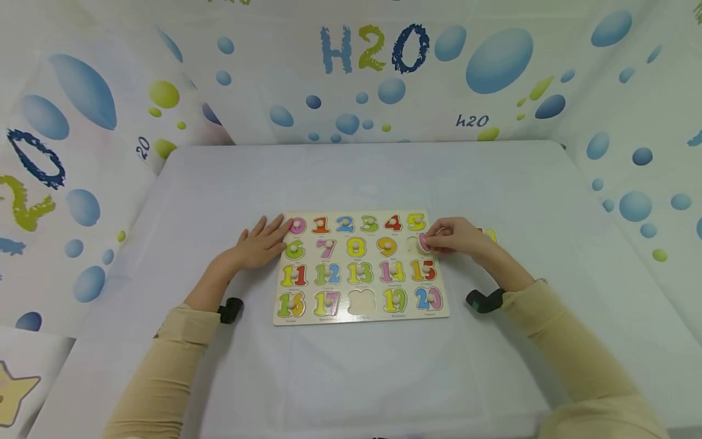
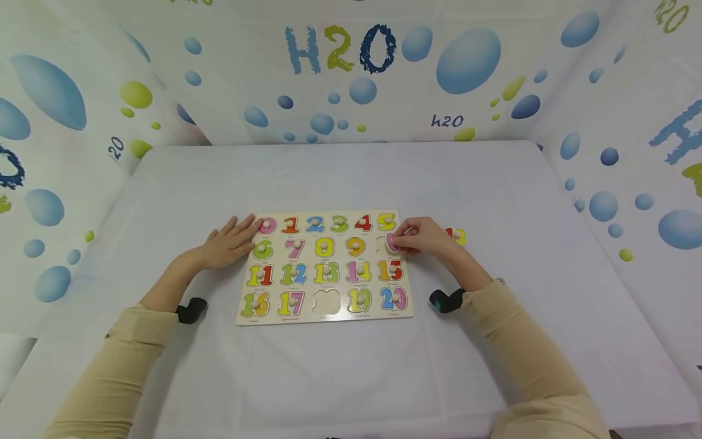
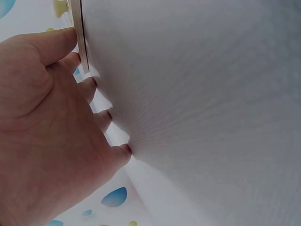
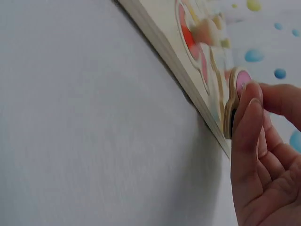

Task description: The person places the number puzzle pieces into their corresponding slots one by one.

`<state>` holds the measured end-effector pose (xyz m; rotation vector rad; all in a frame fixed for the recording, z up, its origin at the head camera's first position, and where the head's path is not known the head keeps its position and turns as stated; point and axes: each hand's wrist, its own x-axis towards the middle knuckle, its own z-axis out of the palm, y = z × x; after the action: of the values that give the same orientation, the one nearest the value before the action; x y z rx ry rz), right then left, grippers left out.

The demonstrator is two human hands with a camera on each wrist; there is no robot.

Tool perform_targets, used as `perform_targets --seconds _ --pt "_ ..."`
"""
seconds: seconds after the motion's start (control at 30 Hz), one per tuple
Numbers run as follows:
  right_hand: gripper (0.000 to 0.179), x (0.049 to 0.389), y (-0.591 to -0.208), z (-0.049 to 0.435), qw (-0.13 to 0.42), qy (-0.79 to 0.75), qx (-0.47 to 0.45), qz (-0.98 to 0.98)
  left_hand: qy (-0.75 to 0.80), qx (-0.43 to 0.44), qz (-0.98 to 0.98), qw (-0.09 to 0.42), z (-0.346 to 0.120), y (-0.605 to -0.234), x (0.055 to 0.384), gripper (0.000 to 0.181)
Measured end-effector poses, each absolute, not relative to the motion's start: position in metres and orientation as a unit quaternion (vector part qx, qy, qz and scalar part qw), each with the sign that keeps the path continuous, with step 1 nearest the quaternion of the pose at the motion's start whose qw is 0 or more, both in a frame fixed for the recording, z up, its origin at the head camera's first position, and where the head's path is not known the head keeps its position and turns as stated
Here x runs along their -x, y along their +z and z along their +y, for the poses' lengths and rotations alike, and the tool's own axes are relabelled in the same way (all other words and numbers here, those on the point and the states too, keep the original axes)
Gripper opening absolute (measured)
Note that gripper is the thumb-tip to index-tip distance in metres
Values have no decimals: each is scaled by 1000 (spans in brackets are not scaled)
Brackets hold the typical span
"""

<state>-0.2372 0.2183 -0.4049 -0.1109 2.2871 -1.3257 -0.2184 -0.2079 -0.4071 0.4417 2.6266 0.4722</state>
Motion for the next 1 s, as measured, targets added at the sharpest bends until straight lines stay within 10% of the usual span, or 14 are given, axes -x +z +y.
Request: perform_targets --seconds 0.37,0.7,1.0 --pt "25 240 -408 197 241 -443 40 862 163 -161 949 216 -208 -408 219 58" --pt "11 242 -395 201 157 -265 282 908 168 -164 949 210 -209 -408 219 57" --pt "9 250 -383 198 212 -217 350 886 166 -161 949 215 -209 -410 219 57"
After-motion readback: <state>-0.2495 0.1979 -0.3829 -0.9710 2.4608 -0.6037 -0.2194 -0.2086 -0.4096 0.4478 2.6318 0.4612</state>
